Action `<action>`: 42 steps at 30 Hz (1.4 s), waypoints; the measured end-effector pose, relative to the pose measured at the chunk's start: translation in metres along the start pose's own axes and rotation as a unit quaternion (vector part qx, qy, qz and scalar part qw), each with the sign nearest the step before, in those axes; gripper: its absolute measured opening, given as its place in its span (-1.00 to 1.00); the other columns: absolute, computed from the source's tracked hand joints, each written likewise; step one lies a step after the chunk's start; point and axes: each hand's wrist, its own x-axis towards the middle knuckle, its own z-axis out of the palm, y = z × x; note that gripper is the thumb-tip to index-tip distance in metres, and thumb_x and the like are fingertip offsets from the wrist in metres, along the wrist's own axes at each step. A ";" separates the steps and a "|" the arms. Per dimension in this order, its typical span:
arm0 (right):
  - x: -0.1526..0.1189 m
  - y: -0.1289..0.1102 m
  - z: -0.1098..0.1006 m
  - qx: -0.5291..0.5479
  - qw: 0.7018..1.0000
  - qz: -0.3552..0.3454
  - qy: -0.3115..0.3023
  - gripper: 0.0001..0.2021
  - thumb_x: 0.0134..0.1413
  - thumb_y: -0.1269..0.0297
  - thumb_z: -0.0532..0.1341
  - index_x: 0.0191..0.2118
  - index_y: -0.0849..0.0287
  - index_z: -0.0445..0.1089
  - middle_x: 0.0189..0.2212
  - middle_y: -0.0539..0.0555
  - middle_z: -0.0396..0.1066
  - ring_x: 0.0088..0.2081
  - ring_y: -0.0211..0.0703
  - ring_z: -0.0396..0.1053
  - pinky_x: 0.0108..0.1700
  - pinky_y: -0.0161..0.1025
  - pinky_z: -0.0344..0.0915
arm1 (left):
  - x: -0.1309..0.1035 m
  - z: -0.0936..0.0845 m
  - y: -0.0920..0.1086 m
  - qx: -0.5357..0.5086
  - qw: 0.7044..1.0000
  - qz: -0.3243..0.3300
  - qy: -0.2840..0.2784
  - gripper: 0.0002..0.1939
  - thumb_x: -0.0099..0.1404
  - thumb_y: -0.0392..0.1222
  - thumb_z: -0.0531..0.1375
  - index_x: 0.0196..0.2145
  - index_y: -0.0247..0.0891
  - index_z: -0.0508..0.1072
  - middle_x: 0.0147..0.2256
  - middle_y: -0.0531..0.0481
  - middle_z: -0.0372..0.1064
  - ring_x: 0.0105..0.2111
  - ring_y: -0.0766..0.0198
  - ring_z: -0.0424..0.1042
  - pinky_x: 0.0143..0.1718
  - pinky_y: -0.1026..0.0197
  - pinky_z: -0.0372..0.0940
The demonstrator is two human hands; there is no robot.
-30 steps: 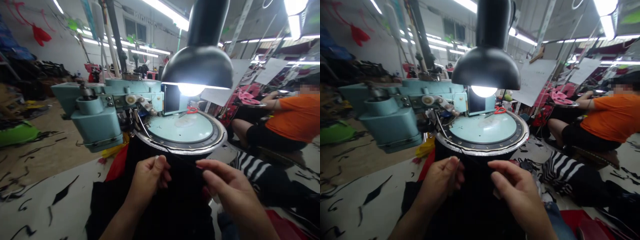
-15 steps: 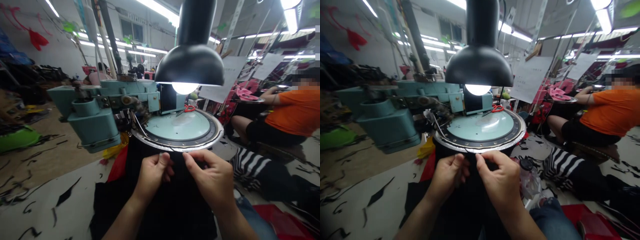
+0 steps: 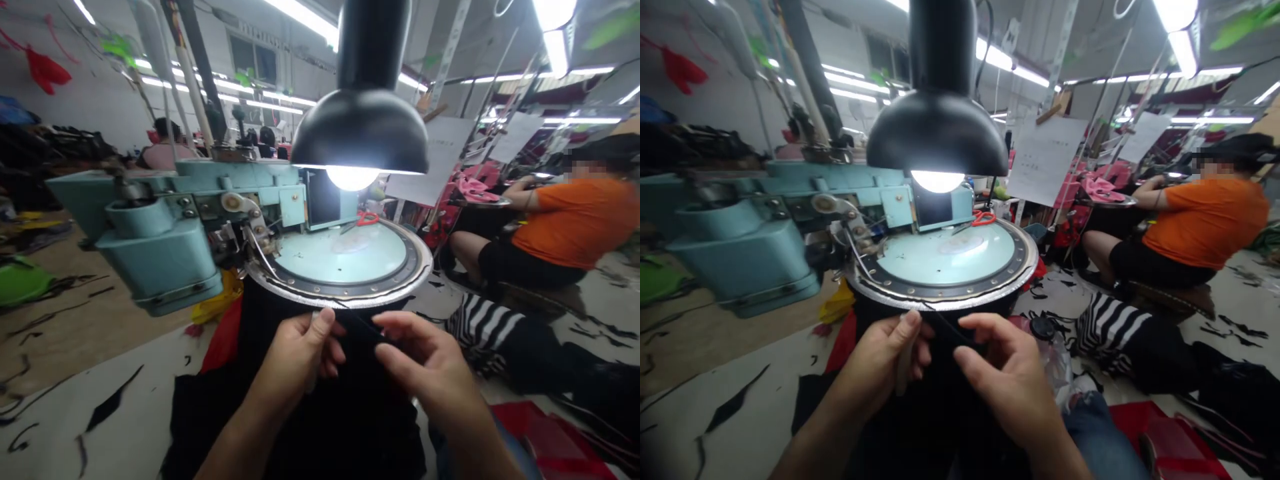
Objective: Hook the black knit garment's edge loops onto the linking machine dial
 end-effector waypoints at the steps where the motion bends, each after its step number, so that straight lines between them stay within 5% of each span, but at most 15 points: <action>1: 0.004 -0.006 0.007 -0.054 0.997 -0.056 0.000 -0.80 -0.01 0.24 0.40 -0.20 0.04 0.58 -0.41 -0.03 0.54 -0.42 -0.27 0.48 -0.37 -0.43 0.39 | -0.002 0.001 -0.001 -0.008 1.000 0.003 0.008 -0.34 -0.03 0.39 0.34 -0.44 -0.38 0.48 -0.67 0.01 0.37 -0.73 0.41 0.28 -0.69 0.42 0.16; 7: 0.016 -0.021 0.023 -0.180 0.955 -0.223 0.074 -0.94 0.10 0.35 0.33 -0.35 0.09 0.59 -0.42 -0.07 0.59 -0.39 -0.31 0.52 -0.28 -0.46 0.40 | -0.004 0.000 -0.010 0.044 0.997 0.052 0.042 -0.35 0.02 0.39 0.32 -0.48 -0.39 0.50 -0.67 -0.01 0.35 -0.73 0.42 0.27 -0.71 0.43 0.11; 19: 0.018 -0.013 0.030 -0.177 0.953 -0.160 0.185 -0.80 0.04 0.20 0.36 -0.44 0.16 0.38 -0.58 -0.08 0.37 -0.56 -0.33 0.31 -0.49 -0.41 0.28 | -0.002 0.025 -0.017 0.059 0.991 0.112 0.035 -0.38 0.14 0.35 0.27 -0.50 -0.39 0.50 -0.66 -0.06 0.37 -0.70 0.40 0.30 -0.67 0.42 0.16; 22: 0.013 0.013 0.015 -0.134 0.970 -0.076 0.185 -0.75 -0.05 0.12 0.40 -0.37 0.18 0.42 -0.53 -0.03 0.41 -0.55 -0.28 0.35 -0.52 -0.38 0.30 | 0.007 0.026 -0.019 0.043 0.991 0.114 0.050 -0.35 0.08 0.39 0.28 -0.51 -0.40 0.49 -0.65 -0.06 0.37 -0.70 0.41 0.30 -0.66 0.41 0.18; 26: 0.004 0.036 -0.013 0.096 0.984 0.135 0.061 -0.65 -0.14 0.03 0.43 -0.36 0.18 0.42 -0.63 -0.11 0.31 -0.76 -0.41 0.12 -0.66 -0.39 0.21 | 0.008 0.027 -0.018 0.025 0.996 0.080 0.039 -0.36 0.08 0.37 0.29 -0.41 -0.39 0.50 -0.65 -0.04 0.39 -0.72 0.40 0.28 -0.70 0.42 0.14; 28: 0.002 0.027 -0.021 0.112 0.988 0.100 0.035 -0.69 -0.08 0.08 0.42 -0.25 0.15 0.48 -0.56 -0.09 0.39 -0.69 -0.40 0.21 -0.52 -0.35 0.35 | 0.001 0.030 -0.016 0.014 0.997 0.069 0.042 -0.38 0.10 0.36 0.29 -0.40 -0.38 0.49 -0.64 -0.03 0.40 -0.72 0.40 0.29 -0.70 0.42 0.14; 30: 0.006 0.010 -0.020 -0.004 1.000 -0.009 0.016 -0.76 -0.01 0.19 0.40 -0.18 0.09 0.55 -0.43 0.00 0.50 -0.49 -0.27 0.41 -0.32 -0.30 0.44 | -0.006 0.035 -0.017 0.001 0.996 0.071 0.055 -0.40 0.12 0.35 0.28 -0.43 -0.36 0.47 -0.65 -0.01 0.38 -0.72 0.41 0.29 -0.69 0.43 0.16; 34: 0.021 -0.021 -0.011 -0.160 0.973 -0.164 0.035 -0.90 0.09 0.25 0.33 -0.34 0.10 0.61 -0.41 0.04 0.58 -0.37 -0.13 0.51 -0.26 -0.28 0.44 | -0.012 0.042 -0.019 0.010 0.995 0.076 0.058 -0.39 0.14 0.35 0.26 -0.43 -0.37 0.48 -0.66 -0.01 0.37 -0.73 0.41 0.28 -0.70 0.42 0.16; 38: 0.029 -0.027 -0.006 -0.193 0.959 -0.188 0.083 -0.89 0.09 0.27 0.34 -0.43 0.12 0.57 -0.48 0.00 0.54 -0.43 -0.20 0.47 -0.35 -0.34 0.37 | -0.007 0.048 -0.018 0.027 0.993 0.087 0.073 -0.38 0.10 0.36 0.29 -0.47 -0.38 0.48 -0.67 -0.02 0.36 -0.73 0.40 0.30 -0.69 0.41 0.17; 42: 0.028 -0.008 -0.019 -0.193 0.964 -0.124 0.136 -0.86 0.00 0.20 0.36 -0.42 0.16 0.54 -0.54 0.00 0.47 -0.54 -0.25 0.35 -0.47 -0.35 0.28 | 0.001 0.054 -0.019 0.032 0.994 0.086 0.063 -0.38 0.12 0.36 0.28 -0.47 -0.38 0.48 -0.66 -0.04 0.38 -0.72 0.39 0.30 -0.70 0.42 0.14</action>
